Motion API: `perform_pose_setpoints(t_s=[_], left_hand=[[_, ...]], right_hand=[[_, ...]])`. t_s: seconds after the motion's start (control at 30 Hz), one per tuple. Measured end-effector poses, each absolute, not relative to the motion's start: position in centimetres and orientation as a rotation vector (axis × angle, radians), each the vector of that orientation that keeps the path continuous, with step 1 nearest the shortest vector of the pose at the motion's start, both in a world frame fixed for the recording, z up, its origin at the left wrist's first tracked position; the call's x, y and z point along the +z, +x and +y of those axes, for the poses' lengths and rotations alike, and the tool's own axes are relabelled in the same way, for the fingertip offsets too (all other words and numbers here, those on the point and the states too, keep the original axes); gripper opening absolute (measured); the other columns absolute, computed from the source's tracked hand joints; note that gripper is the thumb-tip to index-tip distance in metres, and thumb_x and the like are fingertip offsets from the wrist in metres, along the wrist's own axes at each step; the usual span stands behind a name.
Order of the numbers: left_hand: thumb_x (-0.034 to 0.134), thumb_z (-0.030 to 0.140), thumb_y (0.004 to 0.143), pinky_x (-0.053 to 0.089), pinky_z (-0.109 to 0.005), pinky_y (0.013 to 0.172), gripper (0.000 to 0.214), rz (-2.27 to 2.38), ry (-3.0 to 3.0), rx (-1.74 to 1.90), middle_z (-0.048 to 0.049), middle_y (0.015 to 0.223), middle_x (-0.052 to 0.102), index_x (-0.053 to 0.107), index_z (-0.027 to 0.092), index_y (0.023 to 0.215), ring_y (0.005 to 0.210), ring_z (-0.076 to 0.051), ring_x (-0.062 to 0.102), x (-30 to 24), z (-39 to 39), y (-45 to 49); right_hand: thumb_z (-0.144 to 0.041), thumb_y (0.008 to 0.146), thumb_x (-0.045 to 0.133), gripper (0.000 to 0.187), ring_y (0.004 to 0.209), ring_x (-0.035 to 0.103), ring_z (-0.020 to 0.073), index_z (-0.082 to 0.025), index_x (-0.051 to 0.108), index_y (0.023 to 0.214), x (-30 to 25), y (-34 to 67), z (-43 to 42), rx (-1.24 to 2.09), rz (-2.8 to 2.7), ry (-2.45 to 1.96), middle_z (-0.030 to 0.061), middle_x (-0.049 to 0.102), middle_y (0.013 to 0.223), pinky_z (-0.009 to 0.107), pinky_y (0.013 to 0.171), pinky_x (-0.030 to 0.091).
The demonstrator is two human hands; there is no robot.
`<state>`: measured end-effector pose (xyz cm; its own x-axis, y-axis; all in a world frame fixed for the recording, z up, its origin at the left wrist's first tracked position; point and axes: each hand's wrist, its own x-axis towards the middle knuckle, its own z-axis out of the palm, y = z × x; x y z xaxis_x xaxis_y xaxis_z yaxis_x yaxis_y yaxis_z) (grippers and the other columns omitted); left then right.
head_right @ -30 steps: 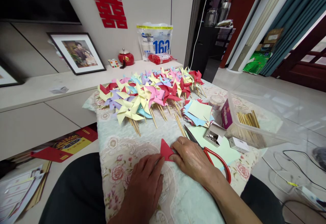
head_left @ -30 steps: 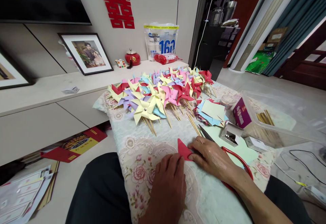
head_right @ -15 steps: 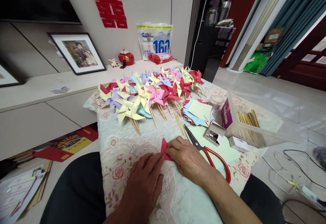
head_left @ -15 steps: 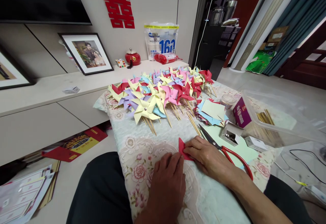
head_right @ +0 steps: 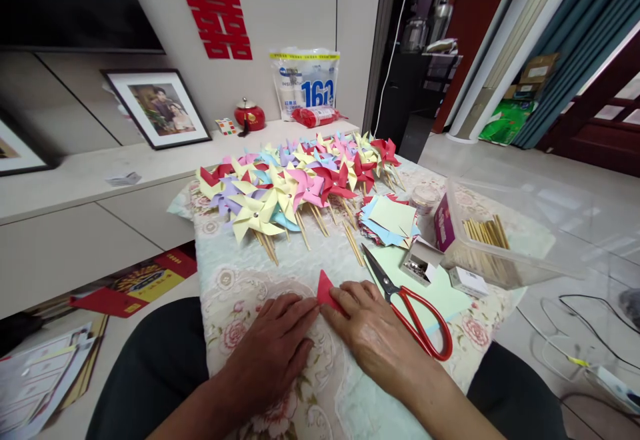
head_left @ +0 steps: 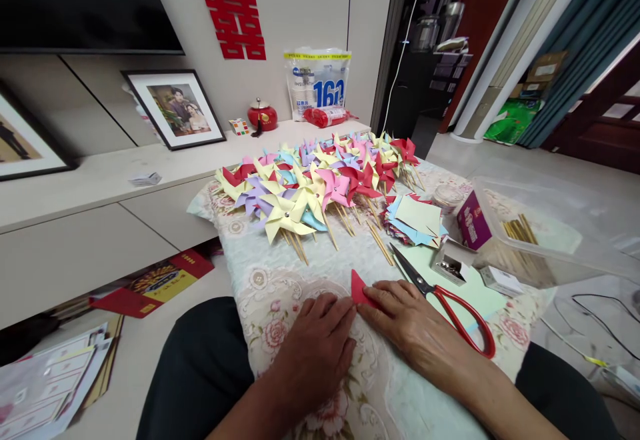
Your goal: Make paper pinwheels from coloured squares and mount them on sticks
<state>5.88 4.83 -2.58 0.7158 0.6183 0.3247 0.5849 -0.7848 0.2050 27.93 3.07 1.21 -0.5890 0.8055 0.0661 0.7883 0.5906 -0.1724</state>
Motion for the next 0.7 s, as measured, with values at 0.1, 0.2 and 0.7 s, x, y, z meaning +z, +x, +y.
perform_pose_setpoints(t_s=[0.1, 0.2, 0.7], left_hand=[[0.052, 0.017, 0.092, 0.05, -0.051, 0.095, 0.04, 1.003, 2.861, 0.579, -0.0119, 0.13, 0.067, 0.06, 0.009, 0.13, 0.113, -0.032, 0.055, -2.7, 4.7, 6.0], [0.052, 0.019, 0.092, 0.048, -0.05, 0.096, 0.04, 0.982, 2.873, 0.536, -0.0113, 0.134, 0.065, 0.059, 0.01, 0.131, 0.113, -0.03, 0.054, -2.6, 4.8, 6.0], [0.052, 0.025, 0.094, 0.043, -0.048, 0.095, 0.042, 0.813, 2.956, 0.338, -0.0056, 0.143, 0.06, 0.057, 0.014, 0.134, 0.112, -0.029, 0.052, -1.2, 6.4, 5.0]], right_hand=[[-0.018, 0.101, 0.048, 0.035, 0.121, 0.05, 0.0305, -0.023, 0.055, 0.135, 0.7, 27.8, 2.6, 0.122, -2.688, -1.373, 0.0114, 0.059, 0.136, 0.048, 0.098, 0.04], [-0.016, 0.098, 0.053, 0.043, 0.122, 0.05, 0.0325, -0.021, 0.051, 0.14, 0.1, 27.8, 2.3, 0.049, -2.698, -1.387, 0.0125, 0.058, 0.139, 0.05, 0.098, 0.04], [-0.013, 0.096, 0.052, 0.04, 0.12, 0.053, 0.0348, -0.018, 0.056, 0.136, -0.7, 28.1, 1.5, -0.138, -2.692, -1.324, 0.0156, 0.063, 0.132, 0.055, 0.099, 0.039]])
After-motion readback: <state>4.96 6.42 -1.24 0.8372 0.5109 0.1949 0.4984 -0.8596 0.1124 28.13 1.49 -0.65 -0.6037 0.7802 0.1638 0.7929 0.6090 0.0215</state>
